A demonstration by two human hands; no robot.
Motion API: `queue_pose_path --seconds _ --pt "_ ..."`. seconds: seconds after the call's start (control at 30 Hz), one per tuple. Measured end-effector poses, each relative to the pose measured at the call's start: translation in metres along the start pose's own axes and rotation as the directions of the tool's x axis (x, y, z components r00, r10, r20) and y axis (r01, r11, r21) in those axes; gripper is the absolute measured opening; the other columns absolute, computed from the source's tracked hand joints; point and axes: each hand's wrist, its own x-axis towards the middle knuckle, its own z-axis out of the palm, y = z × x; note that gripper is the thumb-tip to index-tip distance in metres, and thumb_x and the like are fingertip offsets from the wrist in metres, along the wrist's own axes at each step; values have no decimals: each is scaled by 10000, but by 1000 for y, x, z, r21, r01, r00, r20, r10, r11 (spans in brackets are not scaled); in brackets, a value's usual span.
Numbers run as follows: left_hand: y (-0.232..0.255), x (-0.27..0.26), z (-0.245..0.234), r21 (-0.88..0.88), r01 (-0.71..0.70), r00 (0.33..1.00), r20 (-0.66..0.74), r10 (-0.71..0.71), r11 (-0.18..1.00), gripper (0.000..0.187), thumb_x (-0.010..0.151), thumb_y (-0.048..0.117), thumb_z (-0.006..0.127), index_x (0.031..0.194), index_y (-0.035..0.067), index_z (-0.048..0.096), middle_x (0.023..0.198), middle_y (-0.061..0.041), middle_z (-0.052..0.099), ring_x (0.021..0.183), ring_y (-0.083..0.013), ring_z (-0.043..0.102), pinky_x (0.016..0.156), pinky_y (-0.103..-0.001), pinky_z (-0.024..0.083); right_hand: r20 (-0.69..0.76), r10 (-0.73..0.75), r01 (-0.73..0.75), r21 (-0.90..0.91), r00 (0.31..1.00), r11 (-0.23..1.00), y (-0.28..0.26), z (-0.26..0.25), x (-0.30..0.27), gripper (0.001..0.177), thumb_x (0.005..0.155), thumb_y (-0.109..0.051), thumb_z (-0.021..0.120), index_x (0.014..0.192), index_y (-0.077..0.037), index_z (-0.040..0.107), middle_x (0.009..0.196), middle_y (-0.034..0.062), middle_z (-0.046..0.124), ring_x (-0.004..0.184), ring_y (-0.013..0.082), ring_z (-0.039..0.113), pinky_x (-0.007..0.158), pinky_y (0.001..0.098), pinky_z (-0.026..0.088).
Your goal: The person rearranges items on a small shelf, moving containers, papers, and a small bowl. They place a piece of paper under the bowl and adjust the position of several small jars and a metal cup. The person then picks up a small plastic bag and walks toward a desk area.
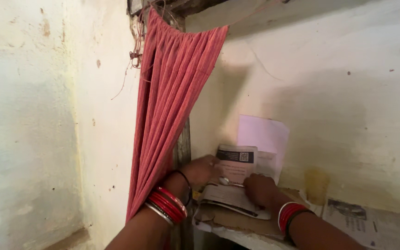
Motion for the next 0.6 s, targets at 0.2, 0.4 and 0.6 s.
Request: queue_pose_path --seconds 0.2,0.4,0.6 --pt "8 -20 36 706 -135 974 222 -37 696 820 740 366 811 1464 133 505 1471 -187 487 1335 -349 507 1093 -412 446 96 134 -131 -39 986 991 1 -11 0 270 822 -177 738 1067 -70 770 1277 183 603 1212 386 603 952 513 524" --pt "15 -27 49 729 -130 980 199 -27 673 587 796 259 682 1373 172 628 1373 -132 620 1274 -319 583 1065 -424 472 116 116 -120 30 987 992 17 6 12 190 751 -132 774 911 -30 767 1057 166 660 985 342 653 816 477 565" --pt "5 -17 48 716 -150 987 148 61 682 460 847 222 606 1295 208 710 1269 -140 694 1178 -339 652 1016 -442 503 181 68 -124 315 981 941 35 20 23 171 814 -140 705 740 7 752 771 146 713 686 272 696 681 424 587"
